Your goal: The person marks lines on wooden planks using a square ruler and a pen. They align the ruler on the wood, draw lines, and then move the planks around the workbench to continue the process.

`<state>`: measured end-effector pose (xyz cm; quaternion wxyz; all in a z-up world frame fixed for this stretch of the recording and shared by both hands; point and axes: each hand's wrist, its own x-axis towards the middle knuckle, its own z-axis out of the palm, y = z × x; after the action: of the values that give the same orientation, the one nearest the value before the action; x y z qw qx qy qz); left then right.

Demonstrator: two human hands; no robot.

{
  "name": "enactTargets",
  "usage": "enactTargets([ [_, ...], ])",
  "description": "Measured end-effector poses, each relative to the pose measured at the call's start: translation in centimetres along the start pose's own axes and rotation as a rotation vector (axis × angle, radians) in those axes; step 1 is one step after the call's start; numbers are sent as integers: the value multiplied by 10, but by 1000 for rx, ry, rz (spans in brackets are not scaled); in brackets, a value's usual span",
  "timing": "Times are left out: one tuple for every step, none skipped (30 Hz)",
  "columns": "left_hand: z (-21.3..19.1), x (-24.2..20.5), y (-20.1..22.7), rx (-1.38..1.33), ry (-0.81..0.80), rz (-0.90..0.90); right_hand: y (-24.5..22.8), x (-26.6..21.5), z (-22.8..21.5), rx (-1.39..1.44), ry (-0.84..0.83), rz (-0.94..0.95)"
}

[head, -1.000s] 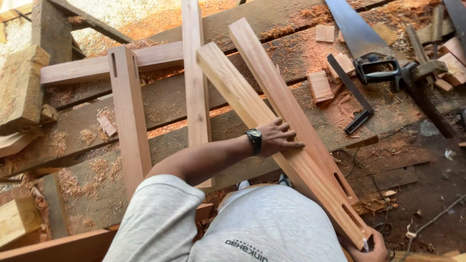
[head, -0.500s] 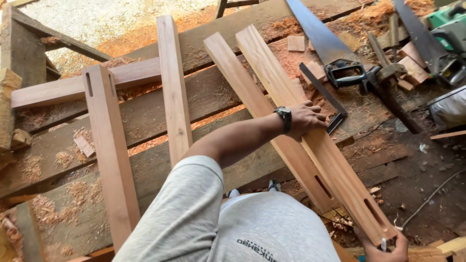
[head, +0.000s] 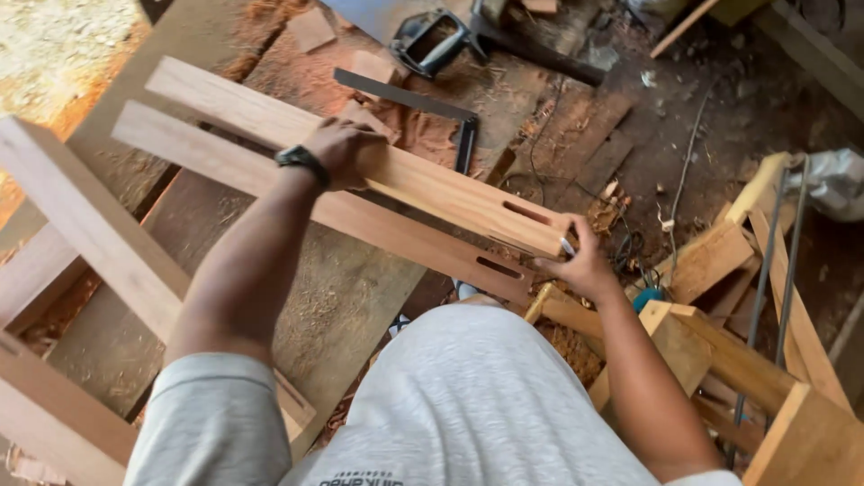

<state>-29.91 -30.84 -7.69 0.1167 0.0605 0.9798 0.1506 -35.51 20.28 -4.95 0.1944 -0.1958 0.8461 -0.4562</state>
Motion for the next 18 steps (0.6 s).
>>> enactTargets([
  [-1,-6,-2,4,-9,-60,-4,1,2,19,-39,14],
  [-6,-9,-6,15,-8,-125,-9,10,3,38,-78,15],
  [-15,-12,-3,22,-7,-115,-16,10,3,41,-66,15],
  [-23,-20,-1,12,-22,-166,-23,11,5,75,-61,-26],
  [-30,-28,1,2,-37,-218,-30,12,8,110,-57,-68],
  [-39,-34,2,4,-40,-223,-36,13,6,114,-61,-68],
  [-48,-40,5,14,0,-204,-42,13,5,99,-1,-171],
  [-58,-47,6,25,39,-185,-49,14,4,86,60,-274],
  [-64,-58,9,29,35,-191,-63,8,3,93,56,-274],
  [-75,-65,10,14,75,-183,-79,7,1,100,79,-335],
  [-86,-73,12,0,115,-173,-94,4,-2,107,103,-395],
  [-93,-81,12,9,117,-176,-116,6,-3,115,105,-401],
  [-100,-89,13,35,213,-99,-139,7,-3,208,90,-406],
  [-108,-96,13,64,311,-22,-161,10,-5,302,74,-415],
  [-114,-102,27,77,313,-24,-167,11,4,311,77,-425],
  [-119,-108,40,50,387,-61,-173,13,12,370,144,-545],
  [-124,-114,53,24,461,-97,-180,15,20,430,211,-664],
  [-128,-118,64,36,466,-109,-202,11,21,441,203,-675],
])
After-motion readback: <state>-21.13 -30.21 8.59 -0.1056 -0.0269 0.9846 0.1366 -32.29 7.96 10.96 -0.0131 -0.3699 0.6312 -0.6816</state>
